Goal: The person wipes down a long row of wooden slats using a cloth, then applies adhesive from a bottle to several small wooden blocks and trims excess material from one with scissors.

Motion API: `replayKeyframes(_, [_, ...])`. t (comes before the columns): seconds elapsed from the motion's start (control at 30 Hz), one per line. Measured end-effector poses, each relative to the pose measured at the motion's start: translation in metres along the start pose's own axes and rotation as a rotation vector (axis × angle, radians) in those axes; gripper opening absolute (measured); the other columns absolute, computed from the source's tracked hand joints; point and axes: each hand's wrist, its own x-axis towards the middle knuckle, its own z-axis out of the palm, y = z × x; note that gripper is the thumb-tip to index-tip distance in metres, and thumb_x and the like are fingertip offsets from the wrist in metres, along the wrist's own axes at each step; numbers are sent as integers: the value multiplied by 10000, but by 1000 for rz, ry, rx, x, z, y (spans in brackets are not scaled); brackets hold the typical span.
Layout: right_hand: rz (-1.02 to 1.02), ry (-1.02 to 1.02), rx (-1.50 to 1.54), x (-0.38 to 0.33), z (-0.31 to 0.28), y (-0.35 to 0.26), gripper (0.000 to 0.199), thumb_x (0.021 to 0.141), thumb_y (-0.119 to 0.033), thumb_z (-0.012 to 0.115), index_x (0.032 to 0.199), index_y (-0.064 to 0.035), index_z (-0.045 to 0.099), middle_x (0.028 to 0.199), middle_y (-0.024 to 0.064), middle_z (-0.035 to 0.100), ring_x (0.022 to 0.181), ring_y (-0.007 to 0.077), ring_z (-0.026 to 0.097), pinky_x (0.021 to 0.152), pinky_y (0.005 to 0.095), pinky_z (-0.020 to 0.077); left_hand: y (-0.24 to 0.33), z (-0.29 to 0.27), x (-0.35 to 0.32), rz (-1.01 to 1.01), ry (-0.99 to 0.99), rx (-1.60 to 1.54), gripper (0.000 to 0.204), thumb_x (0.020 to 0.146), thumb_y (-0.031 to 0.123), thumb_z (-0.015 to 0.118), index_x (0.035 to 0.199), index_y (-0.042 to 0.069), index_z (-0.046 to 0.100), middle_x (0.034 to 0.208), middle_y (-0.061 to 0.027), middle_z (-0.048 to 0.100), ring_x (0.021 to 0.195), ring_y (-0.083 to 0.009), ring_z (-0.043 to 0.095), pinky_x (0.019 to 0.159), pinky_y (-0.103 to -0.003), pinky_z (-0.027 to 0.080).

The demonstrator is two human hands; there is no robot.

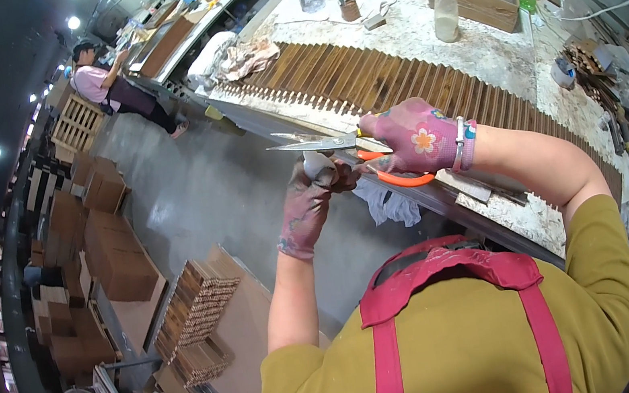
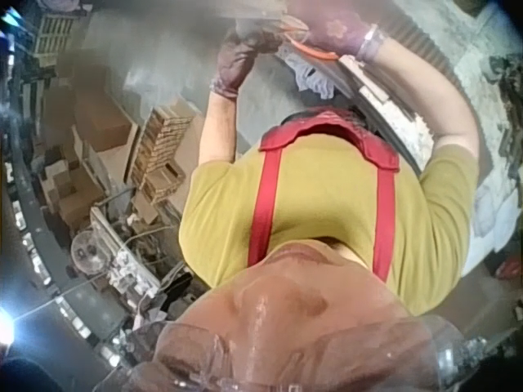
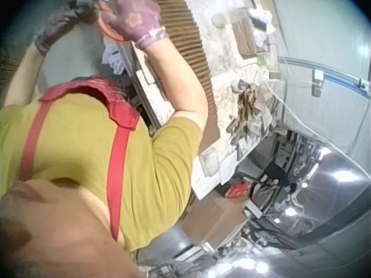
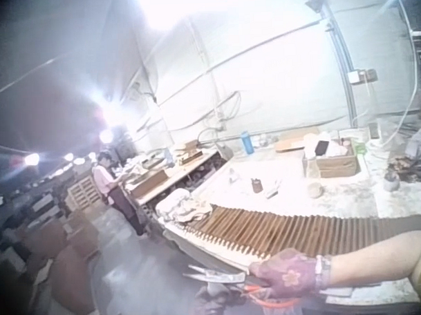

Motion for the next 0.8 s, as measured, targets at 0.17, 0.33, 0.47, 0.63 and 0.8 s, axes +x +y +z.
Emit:
replayKeyframes(0.17, [-73,-64,53,22,17,-2,433,784,-345,685,1010,-18,514,712,219,607,726,426,615,638,497,465,-17,-37,-21,48,76,215,390,823,-9,540,1207,23,485,1094,-107,630,981,-257,639,896,-400,503])
replayKeyframes(0.33, [-74,-131,150,43,30,-19,430,788,-320,671,1031,-16,488,724,215,617,740,424,621,651,482,470,-17,-41,-30,127,183,142,400,849,44,633,1216,37,473,1081,-91,637,973,-237,645,888,-394,515])
replayKeyframes(0.47, [-132,-168,96,50,41,-18,394,789,-301,655,1018,-23,494,693,211,606,716,418,621,626,482,472,-22,-53,-34,115,220,172,316,878,200,658,1120,48,523,957,-70,632,884,-208,636,814,-353,508])
replayKeyframes(0.63, [-189,-170,14,58,73,-5,314,804,-270,640,967,-36,508,629,193,583,635,407,612,567,492,466,-39,-62,-40,-50,200,54,343,890,281,669,1117,62,533,929,-61,620,834,-198,624,767,-339,499])
replayKeyframes(0.8, [-283,-193,17,58,87,3,281,819,-274,630,940,-46,520,603,178,569,610,399,606,537,492,455,-55,-87,-59,-83,241,-103,316,904,133,638,1172,32,507,1027,-82,604,966,-259,632,865,-395,515])
